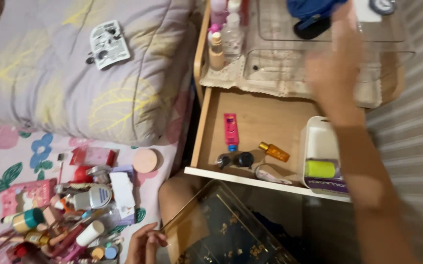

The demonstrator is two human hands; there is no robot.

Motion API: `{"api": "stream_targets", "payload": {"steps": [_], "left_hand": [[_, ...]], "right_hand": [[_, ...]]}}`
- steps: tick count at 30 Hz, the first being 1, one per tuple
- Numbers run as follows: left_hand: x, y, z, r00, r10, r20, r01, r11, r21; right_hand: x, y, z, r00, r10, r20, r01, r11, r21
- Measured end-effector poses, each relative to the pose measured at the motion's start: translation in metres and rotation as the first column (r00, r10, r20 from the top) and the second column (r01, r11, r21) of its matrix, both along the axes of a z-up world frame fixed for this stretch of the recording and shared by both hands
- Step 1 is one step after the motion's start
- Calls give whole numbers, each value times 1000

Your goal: Organize various makeup products from a bed into a storage organizer and drawer.

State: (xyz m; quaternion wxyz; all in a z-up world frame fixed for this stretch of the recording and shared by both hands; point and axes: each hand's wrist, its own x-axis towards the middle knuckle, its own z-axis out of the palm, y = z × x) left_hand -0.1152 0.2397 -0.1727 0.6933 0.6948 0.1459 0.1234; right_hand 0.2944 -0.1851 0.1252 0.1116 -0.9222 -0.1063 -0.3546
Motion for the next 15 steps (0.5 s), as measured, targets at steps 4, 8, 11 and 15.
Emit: {"api": "stream_targets", "payload": {"steps": [4,8,11,15], "left_hand": [[74,-19,102,994,-19,-104,10,996,-93],[150,-79,241,933,-347,92,266,842,470],[199,-117,266,838,-500,221,298,756,582],[273,-162,260,783,-586,208,374,711,596]], "right_hand": [[-6,-125,-19,976,-65,209,57,997,45],[13,-174,-27,998,7,-58,-4,998,67],[22,-185,-41,999,8,-38,-4,994,105],[9,-179,-42,968,-212,-132,234,954,186]]}}
